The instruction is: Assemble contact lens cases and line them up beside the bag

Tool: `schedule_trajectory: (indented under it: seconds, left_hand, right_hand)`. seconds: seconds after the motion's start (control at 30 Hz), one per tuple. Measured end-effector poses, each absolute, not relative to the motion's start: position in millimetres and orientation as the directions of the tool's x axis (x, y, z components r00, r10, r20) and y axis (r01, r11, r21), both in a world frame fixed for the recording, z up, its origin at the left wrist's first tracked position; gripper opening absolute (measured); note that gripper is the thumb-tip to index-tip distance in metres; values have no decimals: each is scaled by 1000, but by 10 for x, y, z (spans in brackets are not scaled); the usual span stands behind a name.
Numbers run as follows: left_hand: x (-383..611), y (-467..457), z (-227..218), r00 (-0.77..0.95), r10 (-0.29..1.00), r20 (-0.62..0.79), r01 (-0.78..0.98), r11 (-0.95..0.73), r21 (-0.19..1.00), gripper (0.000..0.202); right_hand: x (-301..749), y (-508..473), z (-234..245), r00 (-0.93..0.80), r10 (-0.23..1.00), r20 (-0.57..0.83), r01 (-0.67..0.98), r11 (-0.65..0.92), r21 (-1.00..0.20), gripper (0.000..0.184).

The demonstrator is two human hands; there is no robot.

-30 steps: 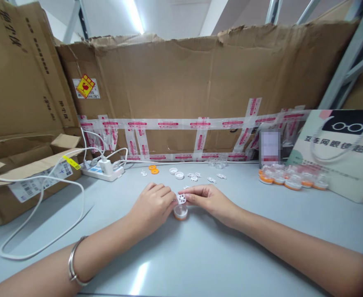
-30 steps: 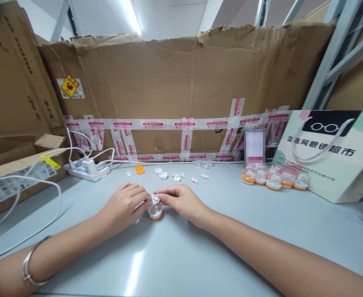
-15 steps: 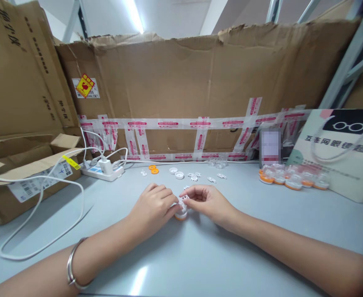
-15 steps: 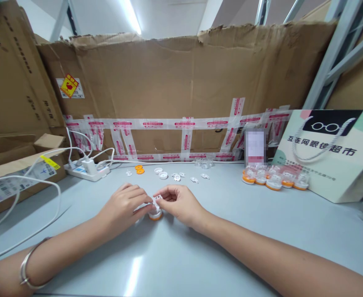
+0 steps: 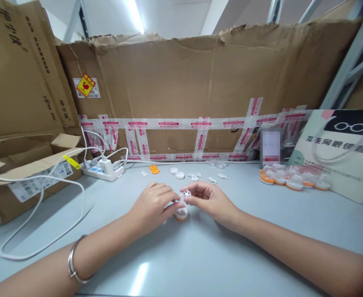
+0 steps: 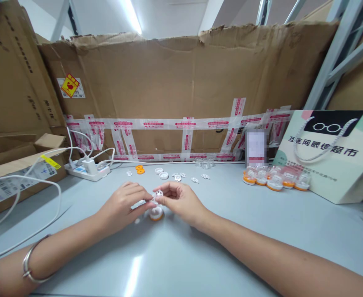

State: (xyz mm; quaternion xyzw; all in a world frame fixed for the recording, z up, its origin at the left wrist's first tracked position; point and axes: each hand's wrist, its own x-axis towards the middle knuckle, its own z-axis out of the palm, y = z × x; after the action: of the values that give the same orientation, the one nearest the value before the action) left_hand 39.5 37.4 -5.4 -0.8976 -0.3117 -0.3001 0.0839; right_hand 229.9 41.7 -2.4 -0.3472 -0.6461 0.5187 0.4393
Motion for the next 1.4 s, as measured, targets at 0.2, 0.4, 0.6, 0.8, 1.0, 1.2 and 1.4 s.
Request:
schedule_trajectory:
  seconds: [0.2,0.4,0.6,0.8,1.0,1.2,1.4]
  left_hand:
    - [358,391,-21,552,613,565,641,-746,183,17]
    - [364,458,-9,552,678,486,627,-721,294,15]
    - [459,619,-24,629,670,394,584,-742,330,19]
    - [736,848,-60,704,592,391,558,-803,210,32]
    - [887,1048,-137,715,591,373,560,-804,199,17]
    - [732,1045,-91,523,771,363,530,-628,570,24]
    - [563,779,-27,518,826,224,221,-382,898,25]
  right_hand:
    - [2563,698,80,105,955,279,-183,294,-938,25]
    - [2592,743,5,82,970,230,-190,241,-952,36]
    - [2605,683,-11,-10,965,260,-134,257,-957,36]
    - [2632,723,-71,-11,964,267,-92,265,-960,39]
    - [2606,738,-96,-25,974,224,-83,222,-972,36]
    - [2598,740,-135,-61,973,221,-76,217,-973,37]
    - [2500,611,-116,-179,960,214,-28,212,-977,37]
